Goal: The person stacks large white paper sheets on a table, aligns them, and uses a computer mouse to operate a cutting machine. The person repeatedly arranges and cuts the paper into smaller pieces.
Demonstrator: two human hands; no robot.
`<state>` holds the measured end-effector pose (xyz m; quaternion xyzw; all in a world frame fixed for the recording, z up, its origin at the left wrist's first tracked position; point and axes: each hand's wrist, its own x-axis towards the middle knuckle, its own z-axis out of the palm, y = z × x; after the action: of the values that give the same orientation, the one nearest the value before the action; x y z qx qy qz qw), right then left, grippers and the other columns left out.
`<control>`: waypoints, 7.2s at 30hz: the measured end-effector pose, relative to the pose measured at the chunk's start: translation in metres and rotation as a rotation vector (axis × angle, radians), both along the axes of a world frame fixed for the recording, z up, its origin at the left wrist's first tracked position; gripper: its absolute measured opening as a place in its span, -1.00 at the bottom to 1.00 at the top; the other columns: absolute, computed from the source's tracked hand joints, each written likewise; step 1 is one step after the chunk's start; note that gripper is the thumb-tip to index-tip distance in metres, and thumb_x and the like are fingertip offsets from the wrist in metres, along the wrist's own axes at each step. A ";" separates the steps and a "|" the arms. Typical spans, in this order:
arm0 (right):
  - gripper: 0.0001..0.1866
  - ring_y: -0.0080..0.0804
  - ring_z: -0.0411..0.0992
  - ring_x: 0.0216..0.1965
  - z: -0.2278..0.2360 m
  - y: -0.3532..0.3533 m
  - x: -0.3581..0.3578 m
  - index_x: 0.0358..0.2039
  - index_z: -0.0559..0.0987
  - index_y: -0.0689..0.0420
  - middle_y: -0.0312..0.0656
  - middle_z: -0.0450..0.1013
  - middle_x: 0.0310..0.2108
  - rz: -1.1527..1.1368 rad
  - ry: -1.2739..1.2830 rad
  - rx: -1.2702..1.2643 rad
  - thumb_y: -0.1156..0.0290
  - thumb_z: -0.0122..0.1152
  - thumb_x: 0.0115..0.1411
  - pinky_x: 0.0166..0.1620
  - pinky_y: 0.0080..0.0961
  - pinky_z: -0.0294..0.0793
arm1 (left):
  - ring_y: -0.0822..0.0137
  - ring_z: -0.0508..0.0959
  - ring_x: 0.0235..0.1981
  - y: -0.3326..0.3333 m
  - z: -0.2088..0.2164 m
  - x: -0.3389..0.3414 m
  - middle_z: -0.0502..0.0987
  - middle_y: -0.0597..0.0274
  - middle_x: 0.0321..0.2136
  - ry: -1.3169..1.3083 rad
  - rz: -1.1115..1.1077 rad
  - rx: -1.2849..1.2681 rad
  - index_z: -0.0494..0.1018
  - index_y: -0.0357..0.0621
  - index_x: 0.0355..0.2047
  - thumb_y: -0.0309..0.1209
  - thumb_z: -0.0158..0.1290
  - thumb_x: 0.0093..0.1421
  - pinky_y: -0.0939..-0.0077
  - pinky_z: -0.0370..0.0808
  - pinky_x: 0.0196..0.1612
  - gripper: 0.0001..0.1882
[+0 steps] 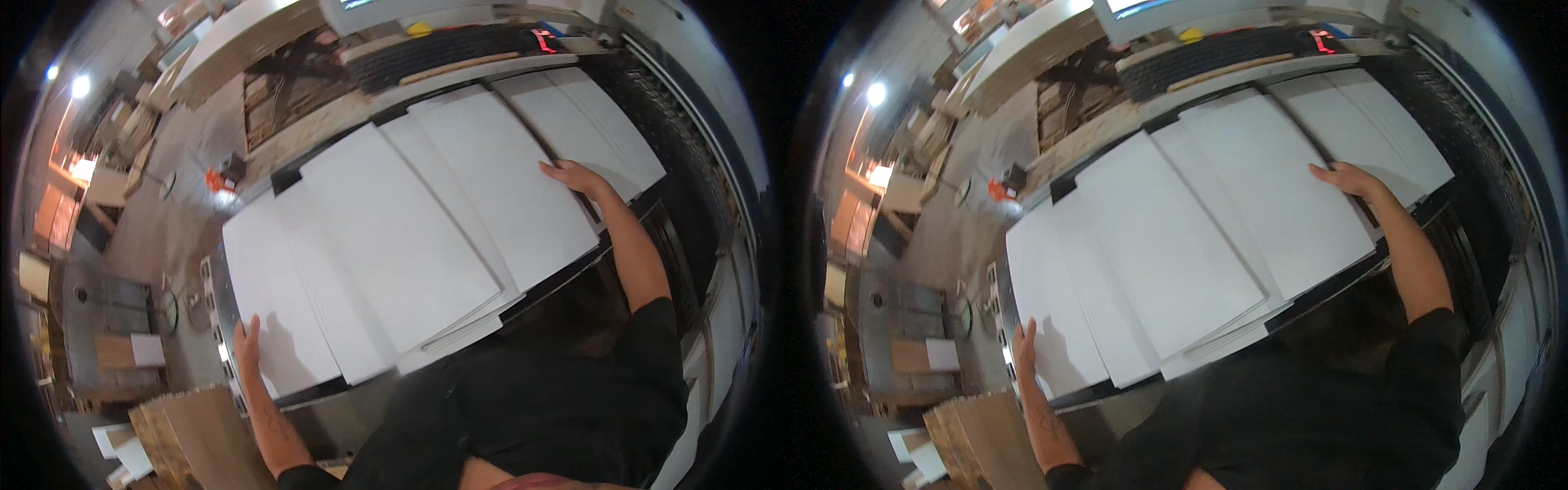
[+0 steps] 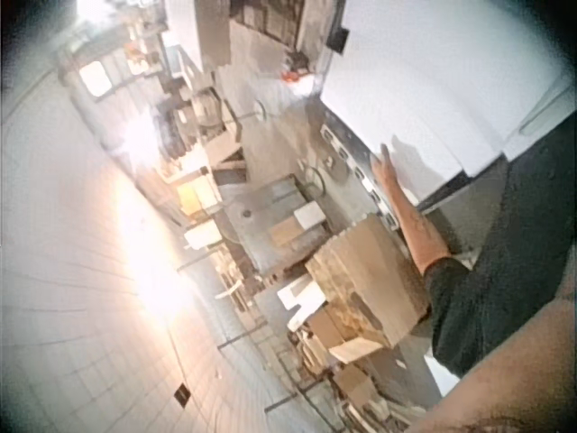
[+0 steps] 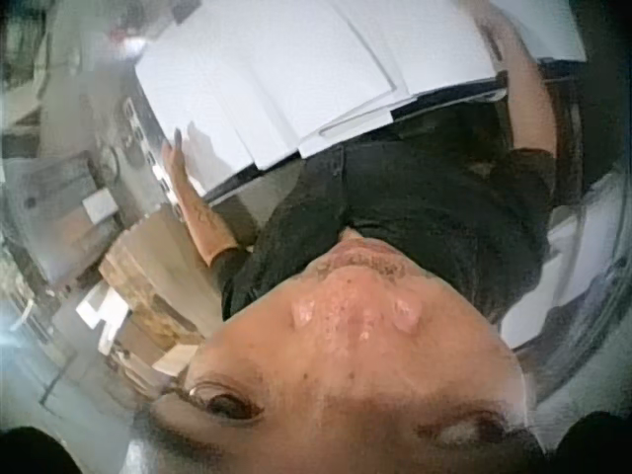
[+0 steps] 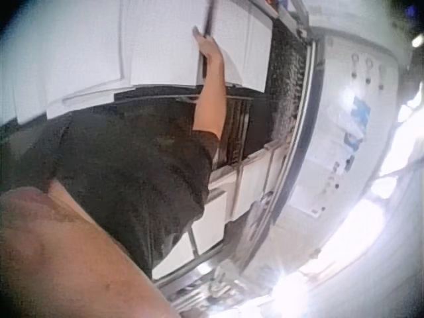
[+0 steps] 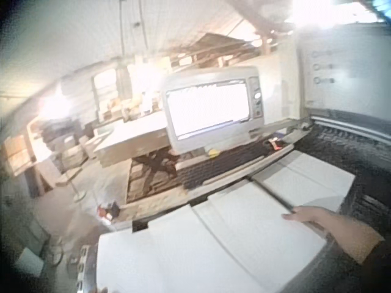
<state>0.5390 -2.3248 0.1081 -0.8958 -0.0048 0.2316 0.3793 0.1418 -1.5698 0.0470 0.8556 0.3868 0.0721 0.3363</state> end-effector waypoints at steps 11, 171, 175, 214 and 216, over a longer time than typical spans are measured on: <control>-0.21 0.08 0.55 0.12 0.055 -0.031 0.203 0.31 0.51 0.18 0.10 0.59 0.07 -0.345 -0.832 -0.227 -0.16 0.32 0.28 0.17 -0.11 0.53 | 0.25 0.42 -0.19 -0.007 0.003 0.006 0.49 0.15 -0.26 -0.039 0.125 -0.108 0.51 -0.33 -0.08 0.23 0.10 0.39 0.25 0.42 -0.04 -0.29; -0.29 -0.31 0.37 -0.44 0.015 0.034 0.014 -0.57 0.52 0.22 -0.21 0.40 -0.54 -0.053 -0.366 -0.066 -0.29 0.41 0.15 -0.31 -0.25 0.37 | -0.31 0.29 0.42 -0.472 0.103 0.277 0.17 -0.52 0.41 -0.203 -0.431 -0.834 -0.02 -0.38 0.53 0.40 0.17 0.15 0.00 0.36 0.38 0.29; -0.28 -0.30 0.36 -0.46 0.017 0.037 0.013 -0.59 0.52 0.23 -0.19 0.39 -0.56 -0.068 -0.383 -0.097 -0.29 0.40 0.15 -0.33 -0.23 0.37 | -0.30 0.27 0.43 -0.474 0.105 0.274 0.17 -0.54 0.41 -0.239 -0.423 -0.869 -0.02 -0.42 0.52 0.39 0.16 0.17 0.02 0.34 0.39 0.28; -0.41 -0.42 0.26 -0.51 0.020 0.025 0.028 -0.58 0.49 0.18 -0.27 0.32 -0.60 -0.155 -0.505 -0.047 -0.10 0.47 0.19 -0.39 -0.30 0.31 | -0.14 0.24 0.45 -0.466 0.127 0.259 0.20 -0.42 0.42 -0.439 -0.638 -0.892 0.04 -0.47 0.50 0.31 0.11 0.31 0.11 0.19 0.46 0.15; -0.43 -0.45 0.23 -0.50 0.024 0.025 0.029 -0.56 0.48 0.17 -0.30 0.28 -0.60 -0.127 -0.482 -0.006 -0.07 0.49 0.19 -0.40 -0.32 0.29 | -0.13 0.13 0.52 -0.463 0.133 0.260 0.12 -0.41 0.47 -0.403 -0.699 -0.849 0.01 -0.47 0.51 0.29 0.08 0.34 0.07 0.10 0.50 0.14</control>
<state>0.5680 -2.2994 0.1318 -0.9248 -0.0382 -0.0130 0.3782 0.4014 -2.0327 0.1796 0.6921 0.0052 -0.0430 0.7205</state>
